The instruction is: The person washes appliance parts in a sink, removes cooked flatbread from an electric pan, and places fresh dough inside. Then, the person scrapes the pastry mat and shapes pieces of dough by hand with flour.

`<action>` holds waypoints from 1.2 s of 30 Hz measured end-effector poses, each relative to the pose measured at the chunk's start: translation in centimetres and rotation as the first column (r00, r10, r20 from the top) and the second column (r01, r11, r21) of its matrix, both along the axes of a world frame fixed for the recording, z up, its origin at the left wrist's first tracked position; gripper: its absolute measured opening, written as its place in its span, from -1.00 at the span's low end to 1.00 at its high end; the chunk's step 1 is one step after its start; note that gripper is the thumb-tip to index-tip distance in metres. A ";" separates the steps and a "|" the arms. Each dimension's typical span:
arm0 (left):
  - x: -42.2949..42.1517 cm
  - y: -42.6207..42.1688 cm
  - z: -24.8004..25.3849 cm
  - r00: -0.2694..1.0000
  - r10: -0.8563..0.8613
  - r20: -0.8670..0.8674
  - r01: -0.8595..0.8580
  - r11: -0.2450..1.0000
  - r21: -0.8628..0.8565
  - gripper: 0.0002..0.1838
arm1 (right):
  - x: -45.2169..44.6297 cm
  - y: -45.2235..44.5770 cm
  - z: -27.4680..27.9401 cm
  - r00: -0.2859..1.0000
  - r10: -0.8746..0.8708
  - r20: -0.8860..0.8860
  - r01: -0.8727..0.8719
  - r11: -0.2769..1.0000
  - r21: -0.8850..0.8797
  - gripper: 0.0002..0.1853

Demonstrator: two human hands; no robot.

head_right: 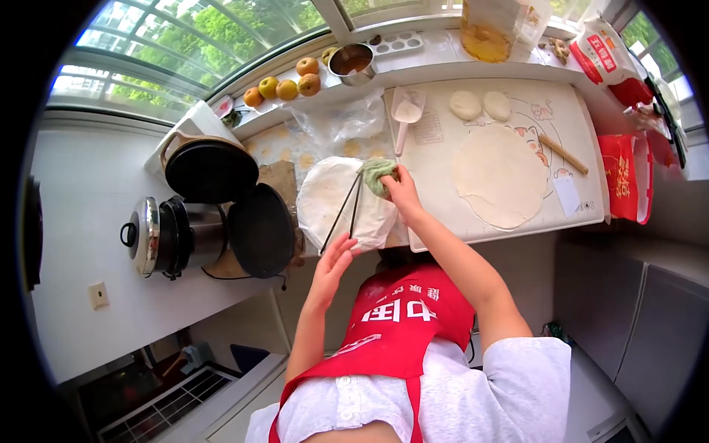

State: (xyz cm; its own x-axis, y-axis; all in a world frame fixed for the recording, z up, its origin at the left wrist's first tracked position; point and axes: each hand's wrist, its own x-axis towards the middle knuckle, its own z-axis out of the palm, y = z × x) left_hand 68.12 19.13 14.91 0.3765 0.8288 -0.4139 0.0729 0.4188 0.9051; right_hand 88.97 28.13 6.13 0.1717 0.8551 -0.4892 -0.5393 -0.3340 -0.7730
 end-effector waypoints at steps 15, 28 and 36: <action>-2.7 1.4 -3.0 0.986 0.166 0.005 -0.156 0.936 -0.314 -0.59 | -0.5 8.0 -1.9 0.961 0.052 0.273 -0.080 0.993 0.092 -0.61; 17.1 4.0 -7.8 0.984 -0.094 0.153 0.157 0.865 -0.477 -0.52 | 30.7 -15.1 -4.4 0.832 -0.189 0.522 0.353 0.905 -0.236 -0.71; 28.1 6.0 -16.0 0.962 0.191 -0.193 -0.209 0.975 -0.075 -0.43 | 39.1 -4.1 -8.7 0.505 0.042 0.862 -0.043 0.999 -0.023 -0.68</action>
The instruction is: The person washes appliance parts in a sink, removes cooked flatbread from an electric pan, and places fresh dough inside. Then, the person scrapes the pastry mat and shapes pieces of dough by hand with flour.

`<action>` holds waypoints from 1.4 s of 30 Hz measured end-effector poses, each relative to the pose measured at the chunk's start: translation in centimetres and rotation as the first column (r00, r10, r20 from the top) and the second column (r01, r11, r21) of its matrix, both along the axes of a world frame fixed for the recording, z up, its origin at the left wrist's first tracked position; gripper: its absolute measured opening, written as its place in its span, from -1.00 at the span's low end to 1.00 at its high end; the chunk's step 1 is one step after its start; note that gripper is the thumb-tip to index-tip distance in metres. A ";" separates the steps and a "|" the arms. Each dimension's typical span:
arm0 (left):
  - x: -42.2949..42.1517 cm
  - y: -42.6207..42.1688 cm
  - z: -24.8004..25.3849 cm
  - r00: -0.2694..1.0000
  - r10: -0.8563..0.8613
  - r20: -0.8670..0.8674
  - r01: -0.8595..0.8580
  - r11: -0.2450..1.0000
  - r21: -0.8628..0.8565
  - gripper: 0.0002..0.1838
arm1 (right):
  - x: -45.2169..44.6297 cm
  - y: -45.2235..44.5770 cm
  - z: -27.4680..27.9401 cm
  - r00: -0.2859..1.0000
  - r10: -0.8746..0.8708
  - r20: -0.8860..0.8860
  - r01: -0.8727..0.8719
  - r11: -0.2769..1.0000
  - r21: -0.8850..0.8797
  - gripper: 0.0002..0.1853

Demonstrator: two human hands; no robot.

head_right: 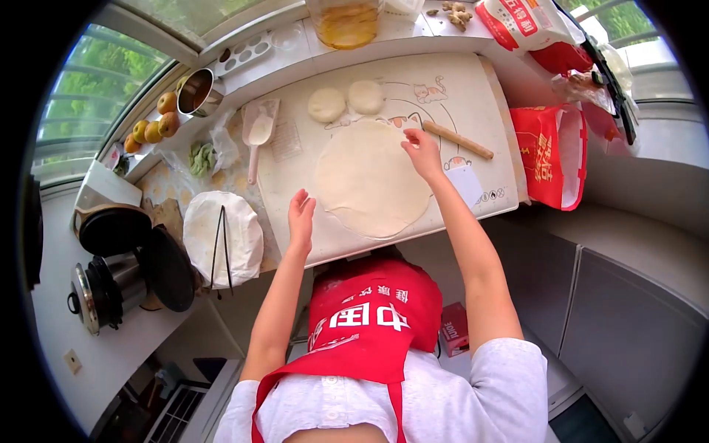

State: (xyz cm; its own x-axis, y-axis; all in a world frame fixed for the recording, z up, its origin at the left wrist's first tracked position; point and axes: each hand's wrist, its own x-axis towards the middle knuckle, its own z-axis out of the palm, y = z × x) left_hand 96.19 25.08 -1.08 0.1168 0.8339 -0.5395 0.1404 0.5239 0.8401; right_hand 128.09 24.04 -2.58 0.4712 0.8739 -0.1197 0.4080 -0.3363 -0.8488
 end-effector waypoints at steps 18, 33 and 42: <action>4.1 2.1 -3.1 0.844 0.018 -0.535 0.039 0.995 0.095 -0.53 | -2.1 11.9 0.3 0.807 0.529 0.263 -0.332 0.774 -0.540 -0.68; 5.7 1.0 -3.0 0.823 0.245 -0.513 -0.152 0.964 0.218 -0.73 | -3.3 10.4 1.4 0.825 0.493 0.277 -0.279 0.782 -0.558 -0.53; 4.2 1.9 -6.1 0.932 0.192 -0.309 -0.201 0.980 0.003 -0.62 | -3.4 10.2 -0.3 0.866 0.485 0.118 -0.366 0.777 -0.513 -0.55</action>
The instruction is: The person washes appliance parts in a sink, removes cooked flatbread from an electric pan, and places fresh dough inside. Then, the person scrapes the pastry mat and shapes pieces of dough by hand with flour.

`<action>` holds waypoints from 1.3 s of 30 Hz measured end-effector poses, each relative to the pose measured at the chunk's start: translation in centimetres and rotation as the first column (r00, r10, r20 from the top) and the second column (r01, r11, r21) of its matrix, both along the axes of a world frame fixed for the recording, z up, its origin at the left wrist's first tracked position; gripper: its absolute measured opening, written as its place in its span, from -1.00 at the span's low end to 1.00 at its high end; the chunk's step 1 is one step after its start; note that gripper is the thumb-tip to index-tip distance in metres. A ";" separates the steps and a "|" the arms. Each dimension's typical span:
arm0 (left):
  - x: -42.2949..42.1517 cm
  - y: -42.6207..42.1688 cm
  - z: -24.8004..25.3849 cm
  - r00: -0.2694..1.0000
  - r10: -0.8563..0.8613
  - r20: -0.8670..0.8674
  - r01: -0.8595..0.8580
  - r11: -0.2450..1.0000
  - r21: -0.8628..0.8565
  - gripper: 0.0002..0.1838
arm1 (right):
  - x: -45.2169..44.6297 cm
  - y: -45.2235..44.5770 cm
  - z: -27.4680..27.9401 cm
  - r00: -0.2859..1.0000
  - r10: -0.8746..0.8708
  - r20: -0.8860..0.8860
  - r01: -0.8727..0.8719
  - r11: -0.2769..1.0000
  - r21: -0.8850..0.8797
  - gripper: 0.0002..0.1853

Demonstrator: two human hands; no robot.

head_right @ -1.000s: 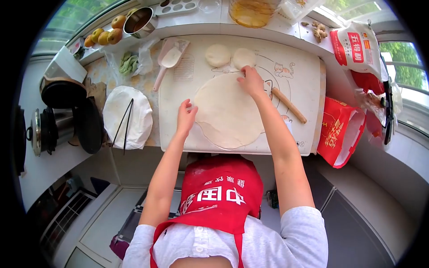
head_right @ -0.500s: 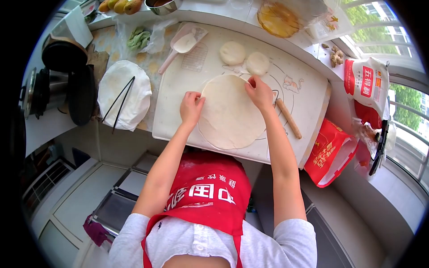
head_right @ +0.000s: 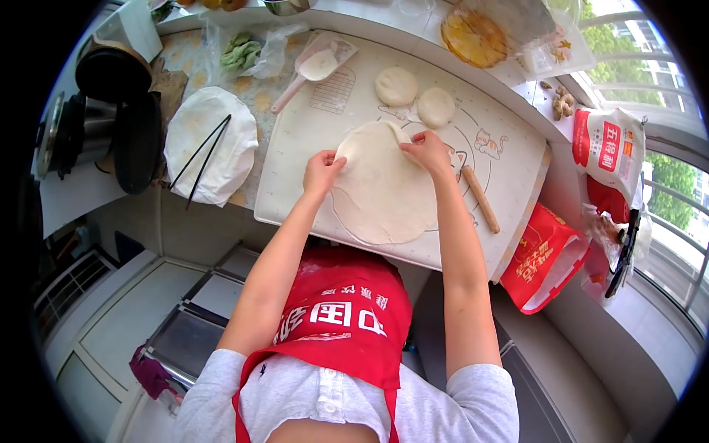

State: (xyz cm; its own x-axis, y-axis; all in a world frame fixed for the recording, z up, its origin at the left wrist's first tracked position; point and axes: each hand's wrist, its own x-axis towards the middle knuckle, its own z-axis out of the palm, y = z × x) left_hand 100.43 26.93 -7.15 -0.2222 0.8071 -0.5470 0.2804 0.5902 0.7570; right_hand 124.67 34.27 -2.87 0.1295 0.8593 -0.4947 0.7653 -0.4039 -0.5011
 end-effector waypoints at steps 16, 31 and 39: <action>1.3 -0.1 0.6 0.986 -0.041 -0.160 0.081 0.965 0.248 -0.74 | 0.2 0.2 0.8 0.996 0.034 -0.078 -0.038 0.998 -0.058 -0.57; 1.6 -11.4 13.6 0.896 -0.372 0.243 0.261 0.883 0.389 -0.81 | 9.5 -12.1 16.0 0.799 -0.069 -0.597 0.085 0.996 -0.002 -0.84; -1.7 -10.3 26.7 0.663 -0.570 0.485 0.312 0.799 0.514 -0.83 | 10.4 -13.1 30.1 0.765 0.147 -0.627 0.015 0.969 0.245 -0.73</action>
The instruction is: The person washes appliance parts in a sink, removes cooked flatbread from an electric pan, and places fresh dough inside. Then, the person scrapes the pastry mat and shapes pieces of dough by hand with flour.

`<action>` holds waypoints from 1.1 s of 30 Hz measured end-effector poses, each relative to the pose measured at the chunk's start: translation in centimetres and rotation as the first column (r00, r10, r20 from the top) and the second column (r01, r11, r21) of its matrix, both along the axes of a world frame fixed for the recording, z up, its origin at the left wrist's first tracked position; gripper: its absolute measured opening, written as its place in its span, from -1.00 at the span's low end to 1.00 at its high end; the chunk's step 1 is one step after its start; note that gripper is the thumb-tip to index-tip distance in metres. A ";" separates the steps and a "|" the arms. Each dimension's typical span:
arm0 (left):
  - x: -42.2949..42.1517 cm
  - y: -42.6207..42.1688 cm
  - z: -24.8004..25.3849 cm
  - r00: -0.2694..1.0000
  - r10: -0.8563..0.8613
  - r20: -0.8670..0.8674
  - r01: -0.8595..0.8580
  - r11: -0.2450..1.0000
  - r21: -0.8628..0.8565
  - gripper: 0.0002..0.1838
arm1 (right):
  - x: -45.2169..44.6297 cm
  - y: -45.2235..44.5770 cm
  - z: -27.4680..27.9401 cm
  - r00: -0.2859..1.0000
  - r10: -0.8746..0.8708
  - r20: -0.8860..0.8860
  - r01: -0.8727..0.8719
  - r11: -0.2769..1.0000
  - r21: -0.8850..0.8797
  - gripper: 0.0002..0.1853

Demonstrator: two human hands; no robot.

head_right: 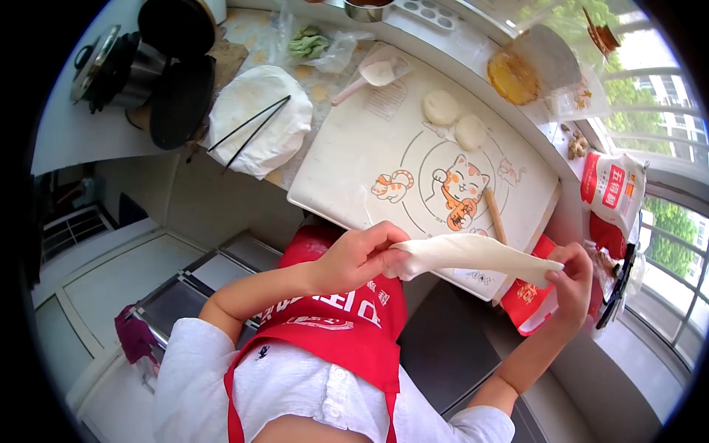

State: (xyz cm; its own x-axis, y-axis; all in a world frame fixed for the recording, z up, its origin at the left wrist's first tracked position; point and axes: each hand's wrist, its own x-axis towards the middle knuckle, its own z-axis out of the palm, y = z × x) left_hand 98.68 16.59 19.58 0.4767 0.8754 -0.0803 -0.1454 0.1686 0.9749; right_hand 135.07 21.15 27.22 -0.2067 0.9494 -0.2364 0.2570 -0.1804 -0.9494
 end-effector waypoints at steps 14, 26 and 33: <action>-29.6 2.6 10.1 0.804 0.575 -0.152 -0.461 0.764 0.452 -0.82 | -32.3 11.3 5.5 0.894 0.278 -0.352 -0.240 0.959 0.150 -0.73; -60.1 4.8 7.6 0.747 0.611 -0.262 -0.559 0.791 0.250 -0.78 | -63.8 14.9 -4.0 0.806 0.219 -0.551 -0.342 0.931 -0.129 -0.79; -69.8 18.5 -7.0 0.523 0.560 -0.643 -0.369 0.828 0.421 -0.78 | -74.8 23.5 -16.8 0.984 0.101 -0.149 -0.110 0.992 -0.054 -0.72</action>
State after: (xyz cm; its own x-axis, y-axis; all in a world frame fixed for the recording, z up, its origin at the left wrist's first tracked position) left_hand 28.90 35.07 12.57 -0.1355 0.9907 0.0113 0.6107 0.0746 0.7884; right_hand 60.31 44.64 10.43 -0.3416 0.9049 -0.2539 0.1377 -0.2191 -0.9659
